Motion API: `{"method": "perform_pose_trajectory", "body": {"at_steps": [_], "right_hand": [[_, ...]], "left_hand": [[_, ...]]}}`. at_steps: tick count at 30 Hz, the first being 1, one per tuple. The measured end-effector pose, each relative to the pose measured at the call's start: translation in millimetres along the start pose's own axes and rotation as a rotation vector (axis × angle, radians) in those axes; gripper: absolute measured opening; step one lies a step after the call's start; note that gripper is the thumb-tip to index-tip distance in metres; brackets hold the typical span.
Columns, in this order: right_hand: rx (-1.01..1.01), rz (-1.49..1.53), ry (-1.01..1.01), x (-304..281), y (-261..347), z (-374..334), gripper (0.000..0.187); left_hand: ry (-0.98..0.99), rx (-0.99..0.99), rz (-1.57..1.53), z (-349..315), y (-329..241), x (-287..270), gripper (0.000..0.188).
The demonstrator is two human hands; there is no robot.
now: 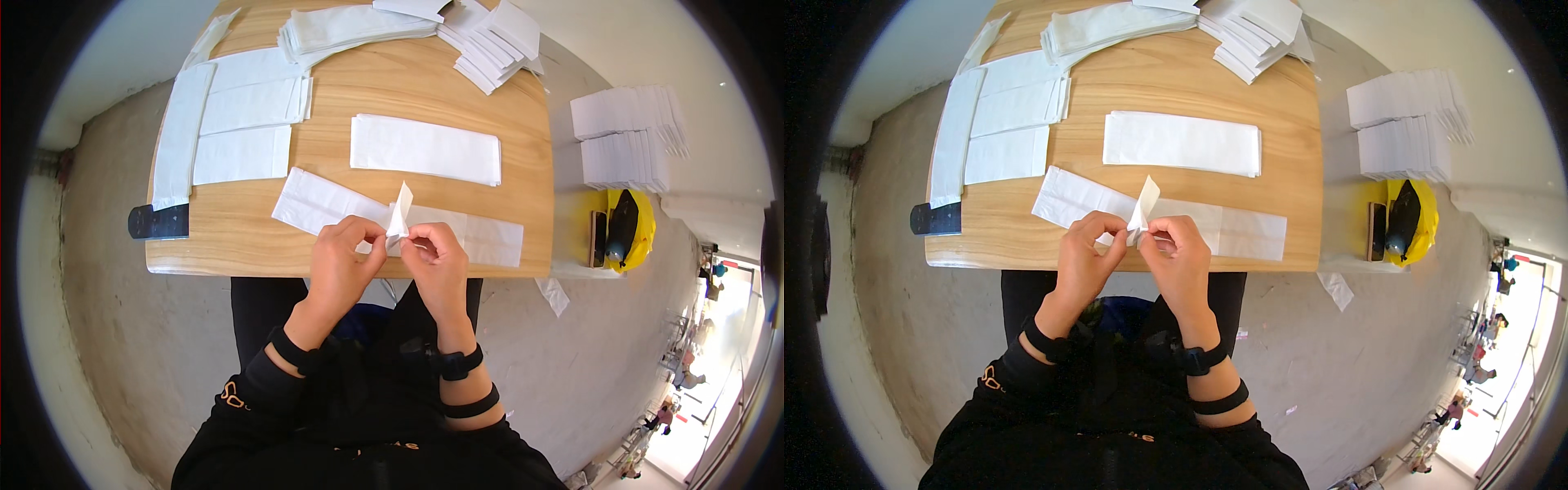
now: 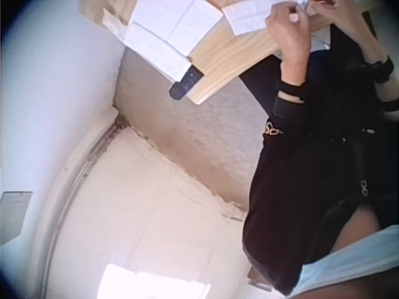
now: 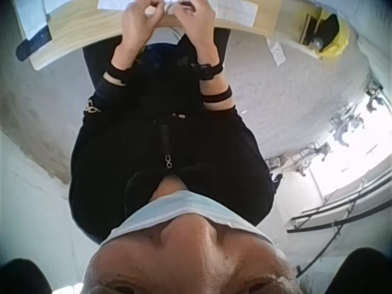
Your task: Folding white paper strips and stacking them on a wooden table.
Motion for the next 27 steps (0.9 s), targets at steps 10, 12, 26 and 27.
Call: {"method": "perform_pose_trajectory", "body": {"at_steps": [10, 12, 26, 27], "right_hand": [[0.181, 0.07, -0.117, -37.3, -34.4, -10.9, 0.007], [0.208, 0.157, -0.152, -44.7, -46.9, -12.9, 0.009], [0.236, -0.17, -0.261, -72.7, -51.3, -2.2, 0.024], [0.204, -0.187, -0.269, -79.0, -52.4, -3.3, 0.023]], "left_hand": [[-0.04, -0.282, -0.242, -9.7, 57.5, -6.0, 0.009], [-0.123, -0.34, -0.306, -12.9, 78.8, -12.5, 0.009], [-0.157, -0.36, -0.223, -27.6, 88.2, -23.1, 0.012], [-0.152, -0.358, -0.225, -28.2, 87.1, -22.2, 0.012]]}}
Point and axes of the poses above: each hand's wrist, its own z-axis towards the middle knuckle, its own x-axis out of the palm, y = z × x, the point moved 9 cm from there along z, towards the middle knuckle, and after that the axes turned 11 degrees about z, right-handed, at the moved point
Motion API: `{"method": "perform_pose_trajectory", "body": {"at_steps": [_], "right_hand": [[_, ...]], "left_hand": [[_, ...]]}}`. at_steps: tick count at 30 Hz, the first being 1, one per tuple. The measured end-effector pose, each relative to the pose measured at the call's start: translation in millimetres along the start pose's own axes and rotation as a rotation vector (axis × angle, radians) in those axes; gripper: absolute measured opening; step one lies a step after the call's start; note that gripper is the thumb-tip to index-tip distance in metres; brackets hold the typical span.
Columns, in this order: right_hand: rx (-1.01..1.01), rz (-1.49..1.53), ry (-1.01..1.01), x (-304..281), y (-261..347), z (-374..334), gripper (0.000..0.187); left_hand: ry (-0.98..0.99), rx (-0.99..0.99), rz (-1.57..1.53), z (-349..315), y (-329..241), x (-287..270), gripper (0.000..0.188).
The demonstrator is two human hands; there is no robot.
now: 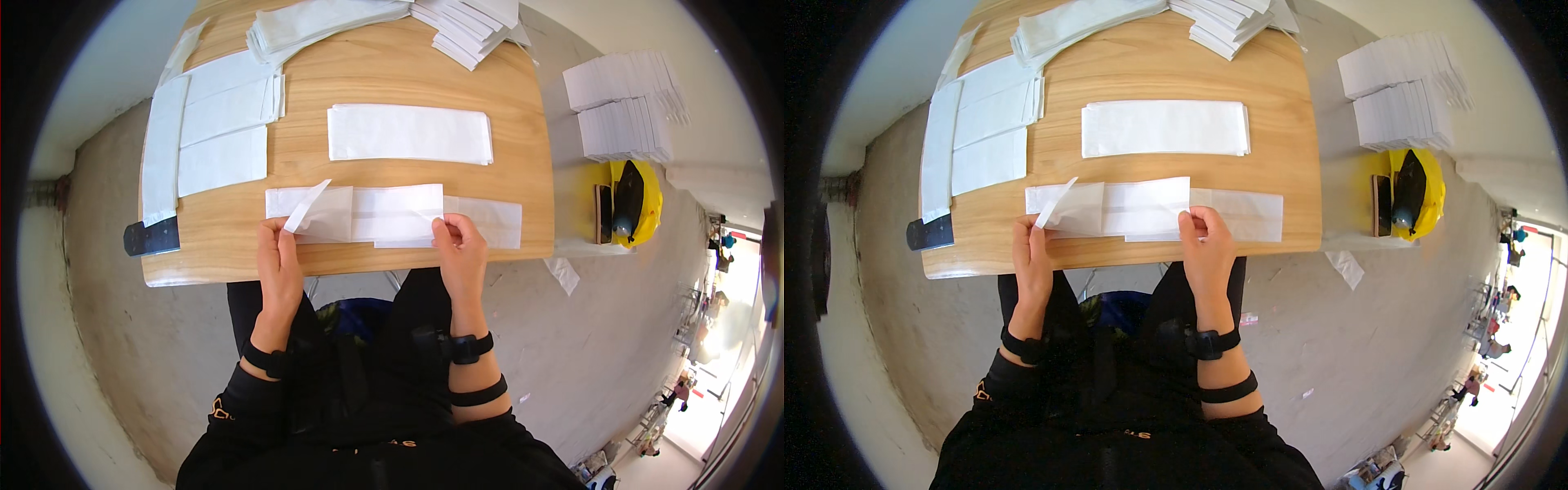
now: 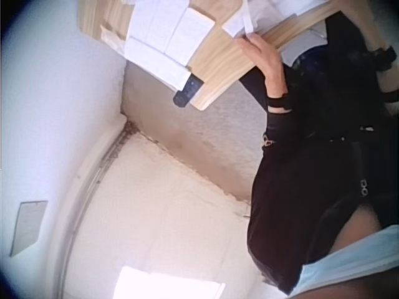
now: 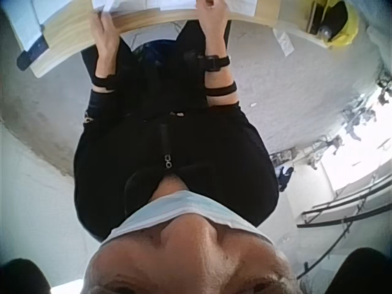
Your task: Folding white paper strips and stacking them on a wooden table.
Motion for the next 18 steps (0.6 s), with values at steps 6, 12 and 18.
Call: {"method": "perform_pose_trajectory", "body": {"at_steps": [6, 12, 18], "right_hand": [[-0.138, -0.129, -0.101, -25.7, -1.4, -0.8, 0.016], [-0.073, -0.216, -0.125, -36.9, -2.2, 0.3, 0.019], [-0.114, -0.326, -0.167, -41.6, -0.3, -0.7, 0.028]], "left_hand": [[0.035, 0.049, 0.001, -7.6, -3.9, 9.7, 0.012], [0.073, 0.056, -0.018, -12.3, -4.9, 21.7, 0.011], [0.083, 0.073, 0.024, -14.8, -9.1, 25.1, 0.011]]}}
Point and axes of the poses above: each hand's wrist, its own z-axis towards the middle knuckle, its own x-axis out of the palm, y = z × x, the point moved 9 cm from there along z, towards the middle knuckle, and after that the axes turned 11 degrees about z, right-handed, at the moved point
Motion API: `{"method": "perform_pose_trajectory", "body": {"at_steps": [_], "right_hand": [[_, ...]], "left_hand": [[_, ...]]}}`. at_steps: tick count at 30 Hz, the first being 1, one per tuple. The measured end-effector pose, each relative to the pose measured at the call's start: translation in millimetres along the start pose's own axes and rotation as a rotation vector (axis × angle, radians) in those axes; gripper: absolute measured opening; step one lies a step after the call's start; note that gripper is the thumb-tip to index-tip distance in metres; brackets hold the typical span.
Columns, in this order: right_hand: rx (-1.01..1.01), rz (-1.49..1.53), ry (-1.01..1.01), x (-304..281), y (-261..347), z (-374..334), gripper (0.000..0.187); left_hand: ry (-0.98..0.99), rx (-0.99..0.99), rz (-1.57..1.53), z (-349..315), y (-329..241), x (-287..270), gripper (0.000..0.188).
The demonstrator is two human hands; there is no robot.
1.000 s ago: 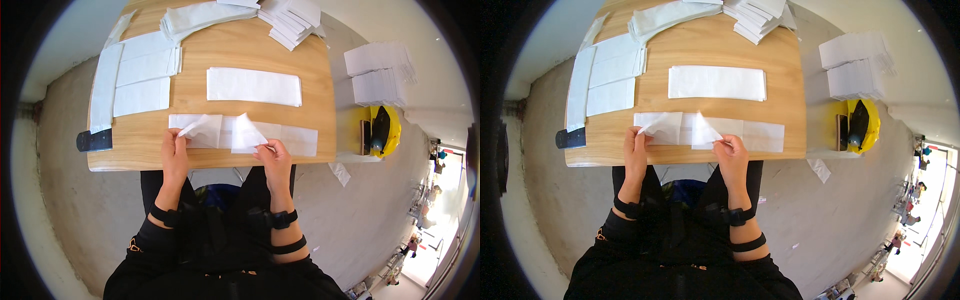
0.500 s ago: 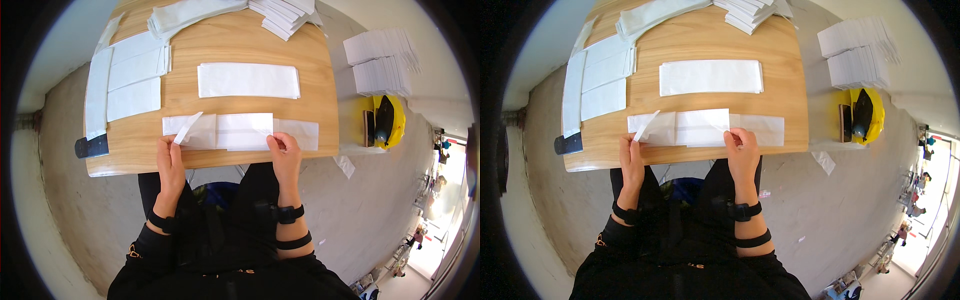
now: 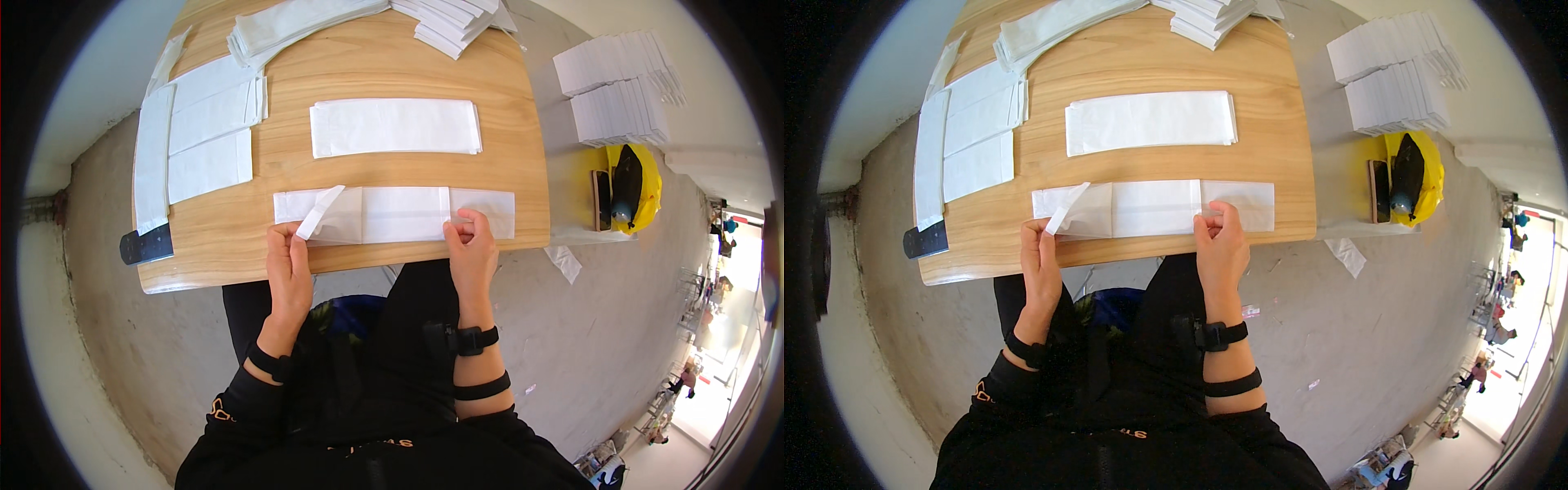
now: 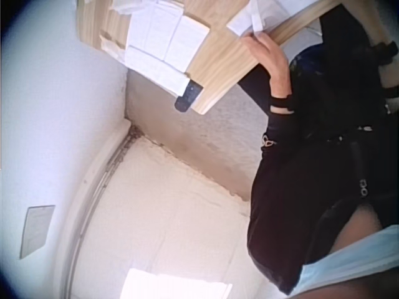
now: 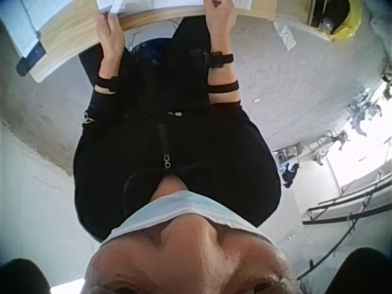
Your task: Folding white paper strips and stacking them on a wooden table.
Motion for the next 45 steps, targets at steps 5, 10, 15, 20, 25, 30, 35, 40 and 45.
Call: {"method": "perform_pose_trajectory", "body": {"at_steps": [5, 10, 15, 20, 25, 30, 35, 40, 45], "right_hand": [[-0.037, -0.075, 0.008, 1.8, 6.3, -1.3, 0.029], [-0.233, -0.184, 0.012, 4.6, 40.6, -2.2, 0.034], [-0.378, -0.101, 0.117, 20.5, 56.5, -0.9, 0.03], [-0.403, -0.096, 0.114, 21.6, 55.4, -1.3, 0.029], [-0.39, -0.091, 0.118, 22.8, 56.3, -3.3, 0.027], [-0.354, -0.069, 0.212, 35.9, 52.5, -3.6, 0.029], [-0.274, -0.091, 0.275, 39.8, 41.1, 1.2, 0.035], [-0.241, -0.063, 0.315, 43.4, 36.1, 5.3, 0.036], [-0.193, -0.082, 0.356, 48.3, 35.6, 9.1, 0.036]], "left_hand": [[-0.002, -0.022, -0.038, -0.9, 1.5, -0.8, 0.011], [-0.012, -0.01, -0.034, 0.0, 3.3, 0.9, 0.011], [-0.043, -0.034, -0.063, -1.7, 6.4, -0.7, 0.012], [-0.047, -0.036, -0.02, -3.8, 4.0, 1.0, 0.012], [-0.039, -0.042, 0.007, -3.7, 2.2, 0.3, 0.012], [-0.048, -0.038, 0.014, -1.8, 4.3, -2.6, 0.012], [-0.075, -0.127, -0.048, 10.8, 26.3, -38.3, 0.014], [-0.201, -0.226, 0.182, 12.0, 69.9, -119.1, 0.017], [-0.469, 0.07, 0.71, -1.5, 12.0, -124.0, 0.053]]}}
Point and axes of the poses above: each hand's wrist, its own z-axis towards the middle knuckle, its own x-axis out of the palm, y = z × x, the point moved 9 cm from there along z, towards the middle knuckle, and after that the axes turned 11 degrees about z, right-handed, at the moved point
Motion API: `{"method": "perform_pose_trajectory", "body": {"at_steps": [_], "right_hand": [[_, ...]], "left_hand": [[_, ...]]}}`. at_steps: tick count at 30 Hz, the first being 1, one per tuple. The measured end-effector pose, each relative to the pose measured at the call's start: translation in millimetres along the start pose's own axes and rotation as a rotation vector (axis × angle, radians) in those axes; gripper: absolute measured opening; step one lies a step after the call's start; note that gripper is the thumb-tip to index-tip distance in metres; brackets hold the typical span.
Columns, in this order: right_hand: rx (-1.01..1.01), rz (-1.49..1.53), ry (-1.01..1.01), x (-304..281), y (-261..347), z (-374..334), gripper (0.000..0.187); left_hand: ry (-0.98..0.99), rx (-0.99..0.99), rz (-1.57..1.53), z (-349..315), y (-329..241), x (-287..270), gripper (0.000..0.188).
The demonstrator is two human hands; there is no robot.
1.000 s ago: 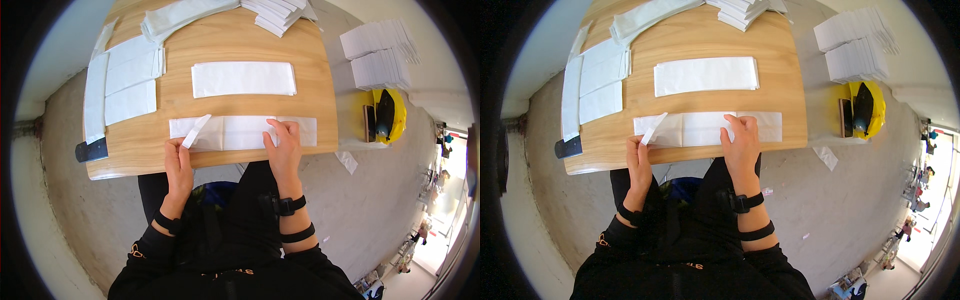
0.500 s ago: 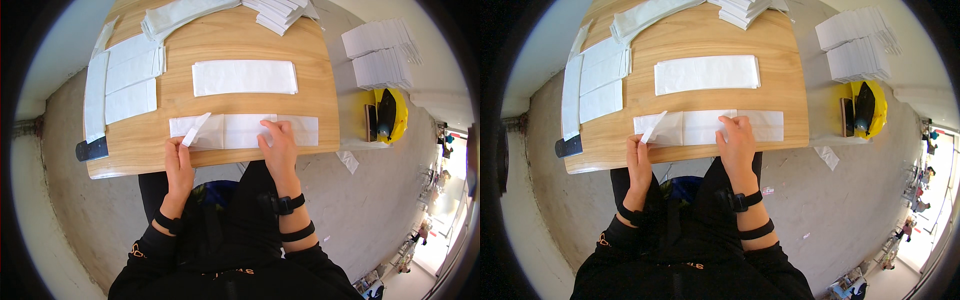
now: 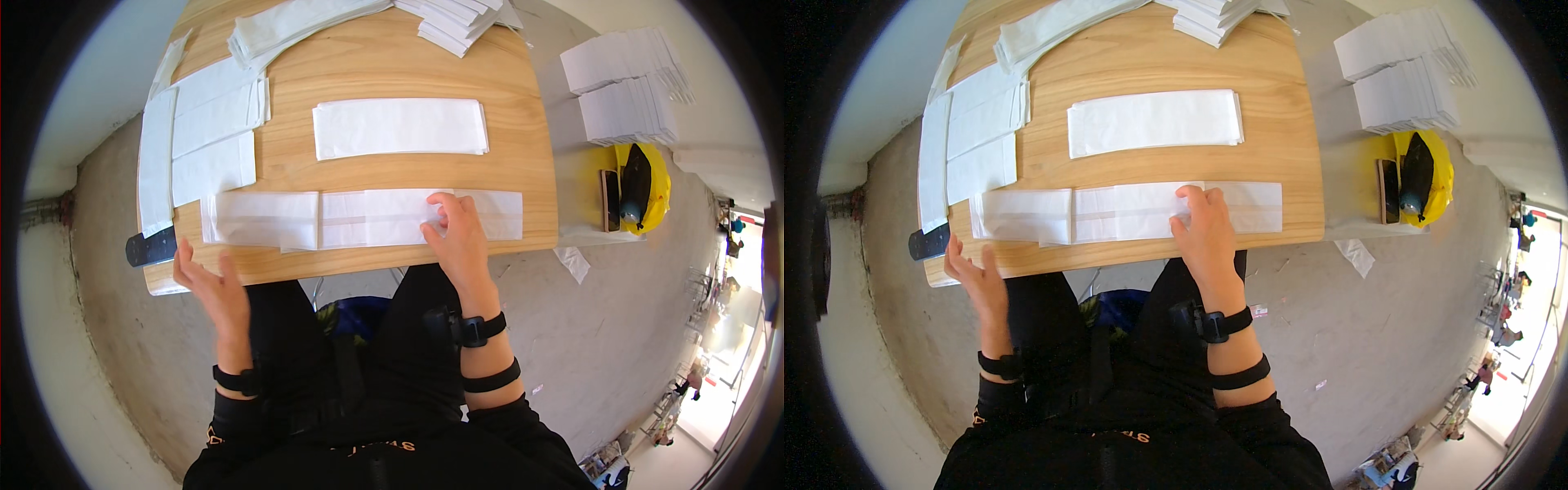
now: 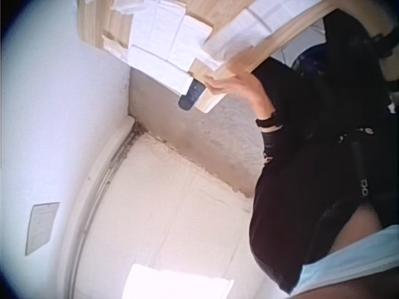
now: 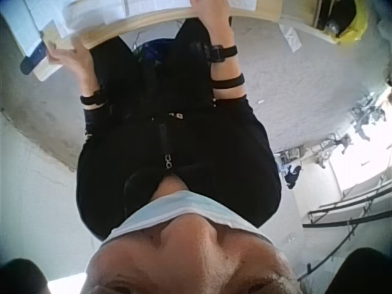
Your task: Folding white paper strips and stacking them on a wooden table.
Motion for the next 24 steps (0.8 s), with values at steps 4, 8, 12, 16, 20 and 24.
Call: {"method": "perform_pose_trajectory", "body": {"at_steps": [4, 8, 12, 16, 20, 24], "right_hand": [[0.008, -0.004, -0.006, -7.7, -5.3, -1.2, 0.035], [0.001, -0.017, 0.004, -3.6, 0.8, 1.6, 0.035], [0.017, -0.011, -0.006, -3.2, -0.1, 0.1, 0.035], [0.051, -0.002, -0.007, -12.6, -6.9, -1.5, 0.037], [0.131, -0.082, -0.127, -58.1, -43.4, -11.0, 0.045], [0.089, -0.453, -0.512, -116.2, -57.2, -31.6, 0.056]], "left_hand": [[0.183, 0.422, -0.128, -30.7, -135.7, 18.1, 0.078], [0.426, 0.724, -0.111, -62.2, -204.1, 47.9, 0.088], [0.485, 0.822, -0.009, -81.5, -207.0, 91.0, 0.098], [0.552, 0.801, 0.04, -87.4, -199.9, 103.7, 0.107], [0.549, 0.813, 0.077, -85.3, -201.6, 103.0, 0.107], [0.546, 0.823, 0.098, -85.6, -203.5, 100.9, 0.107]]}}
Point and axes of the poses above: each hand's wrist, its own z-axis towards the middle knuckle, its own x-axis out of the palm, y = z × x, the point moved 9 cm from there along z, towards the middle knuckle, and after that the axes turned 11 degrees about z, right-handed, at the moved point
